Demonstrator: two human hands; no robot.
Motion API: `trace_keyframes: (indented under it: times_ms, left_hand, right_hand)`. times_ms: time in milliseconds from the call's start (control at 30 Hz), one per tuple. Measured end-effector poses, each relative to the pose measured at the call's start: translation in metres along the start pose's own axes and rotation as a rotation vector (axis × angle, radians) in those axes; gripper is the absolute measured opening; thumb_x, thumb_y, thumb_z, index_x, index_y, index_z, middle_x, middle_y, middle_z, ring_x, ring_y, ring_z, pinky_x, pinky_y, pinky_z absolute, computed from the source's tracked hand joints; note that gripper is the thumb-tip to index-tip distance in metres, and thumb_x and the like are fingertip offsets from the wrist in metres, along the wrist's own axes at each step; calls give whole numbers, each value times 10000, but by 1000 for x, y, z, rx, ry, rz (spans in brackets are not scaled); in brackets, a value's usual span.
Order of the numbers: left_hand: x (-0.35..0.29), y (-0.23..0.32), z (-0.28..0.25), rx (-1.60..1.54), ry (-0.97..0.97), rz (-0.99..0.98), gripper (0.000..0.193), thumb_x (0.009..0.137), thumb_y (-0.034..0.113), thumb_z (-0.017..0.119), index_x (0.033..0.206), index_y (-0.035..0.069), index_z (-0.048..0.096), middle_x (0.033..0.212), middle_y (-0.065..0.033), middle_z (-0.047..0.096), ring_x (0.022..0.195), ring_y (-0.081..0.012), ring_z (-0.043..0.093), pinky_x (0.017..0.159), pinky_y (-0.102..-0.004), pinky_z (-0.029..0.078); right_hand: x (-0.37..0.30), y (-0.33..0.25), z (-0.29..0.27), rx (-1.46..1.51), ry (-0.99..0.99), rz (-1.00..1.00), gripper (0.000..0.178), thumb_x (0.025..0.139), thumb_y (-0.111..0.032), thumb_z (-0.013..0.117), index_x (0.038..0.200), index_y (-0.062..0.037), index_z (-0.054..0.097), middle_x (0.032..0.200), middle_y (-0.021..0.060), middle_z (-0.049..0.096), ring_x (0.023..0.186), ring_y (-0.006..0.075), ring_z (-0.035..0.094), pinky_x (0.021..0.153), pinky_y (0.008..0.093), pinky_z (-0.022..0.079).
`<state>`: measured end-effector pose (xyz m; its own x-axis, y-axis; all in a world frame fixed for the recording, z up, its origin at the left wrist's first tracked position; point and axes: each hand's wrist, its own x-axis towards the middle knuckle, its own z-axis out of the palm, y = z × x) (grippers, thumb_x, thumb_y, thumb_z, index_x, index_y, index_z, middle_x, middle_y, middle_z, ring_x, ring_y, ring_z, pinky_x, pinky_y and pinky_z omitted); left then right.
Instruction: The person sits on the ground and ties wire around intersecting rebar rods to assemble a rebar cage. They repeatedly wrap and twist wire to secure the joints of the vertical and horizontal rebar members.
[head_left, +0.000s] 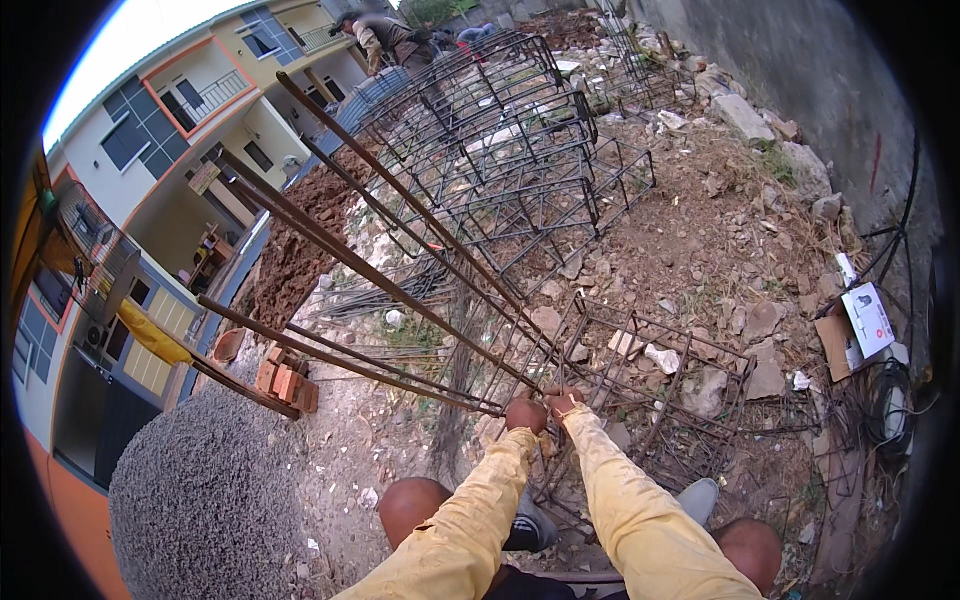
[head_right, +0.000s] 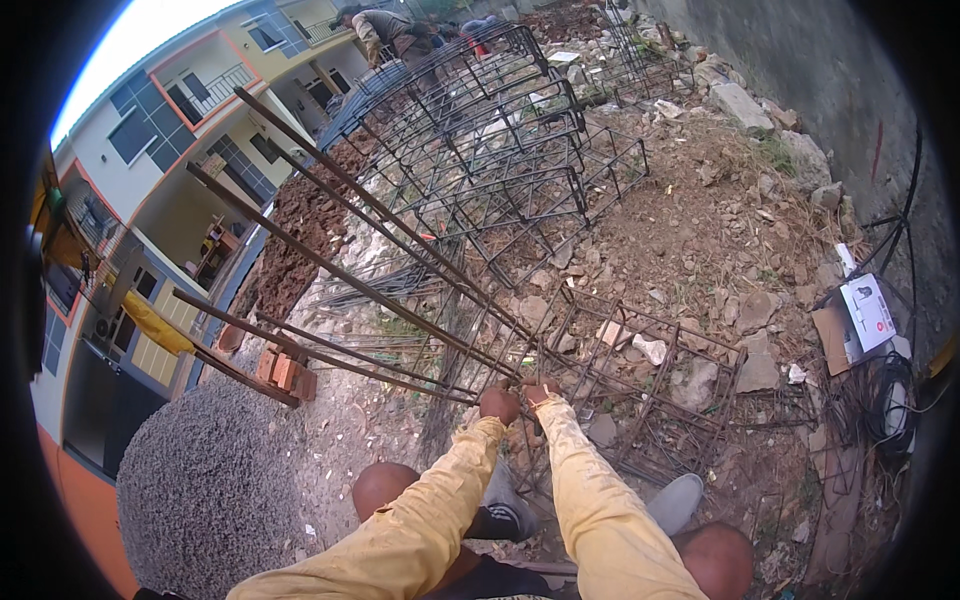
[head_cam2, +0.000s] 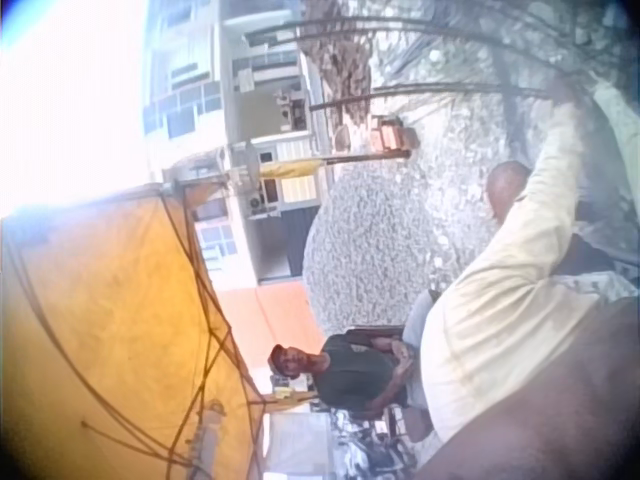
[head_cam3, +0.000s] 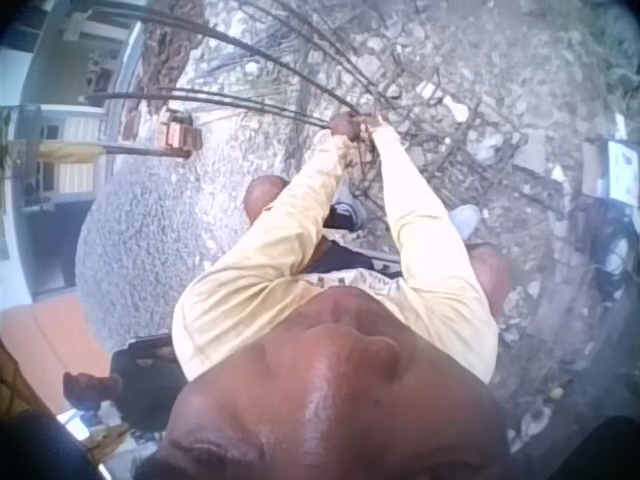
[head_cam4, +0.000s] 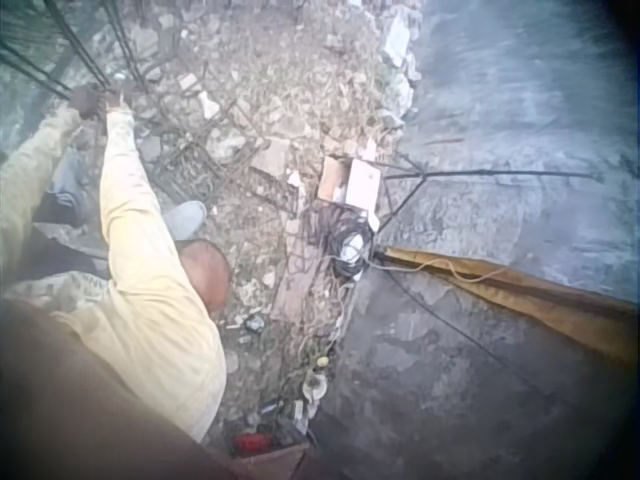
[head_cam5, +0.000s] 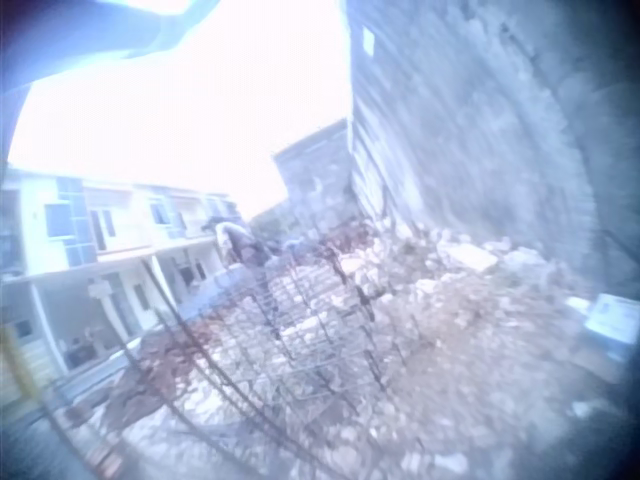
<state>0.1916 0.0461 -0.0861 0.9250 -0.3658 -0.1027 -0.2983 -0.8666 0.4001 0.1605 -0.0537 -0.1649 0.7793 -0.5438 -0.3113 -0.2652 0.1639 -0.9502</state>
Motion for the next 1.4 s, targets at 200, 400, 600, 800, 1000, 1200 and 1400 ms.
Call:
trace_keyframes:
  times_ms: [200,400,600,800,1000,1200,1400]
  left_hand:
    - [-4,-7,13,-264,166,-5,346,839,196,588,1110,-4,668,1025,-268,660,949,-417,643,815,-457,515]
    - [15,13,56,-1135,312,-268,295,831,144,654,1060,-40,682,984,-200,702,886,-285,681,792,-367,518]
    - [4,-9,79,-1544,375,-450,243,834,144,677,1016,-16,678,727,-52,625,560,-127,537,474,-282,425]
    - [12,-28,88,-1984,-58,-406,289,877,156,678,1140,49,624,685,-59,587,443,-165,474,365,-326,379]
    - [19,-22,84,-1997,-483,-545,259,880,344,679,862,115,560,706,-65,582,557,-247,555,443,-391,475]
    - [24,-13,82,-2146,-463,-573,235,908,324,660,786,169,533,625,55,439,510,-103,388,429,-214,317]
    - [39,-51,98,-1723,-530,-684,302,802,377,730,753,155,531,650,-63,492,508,-216,444,417,-322,295]
  right_hand:
    - [-14,-3,4,192,-35,13,227,769,-96,668,976,-2,676,745,85,654,617,159,604,553,312,487]
    - [9,25,-19,220,-22,-132,220,774,-87,675,978,-8,700,854,107,688,766,183,648,660,321,513]
    - [-41,19,-15,17,2,-91,226,788,-132,658,968,-1,696,867,120,686,792,198,644,703,333,513]
    - [-55,18,-21,24,-13,-28,218,804,-89,640,993,9,686,883,117,689,774,186,639,699,318,514]
    - [-68,17,-41,180,-23,-9,178,804,-25,639,973,14,683,835,97,685,713,163,625,672,300,505]
    - [-93,32,-56,151,-49,20,187,816,-22,644,994,29,673,784,91,664,653,165,614,589,290,488]
    - [-123,29,-52,82,59,136,175,781,-131,687,933,-58,734,757,59,680,649,146,621,591,303,490]
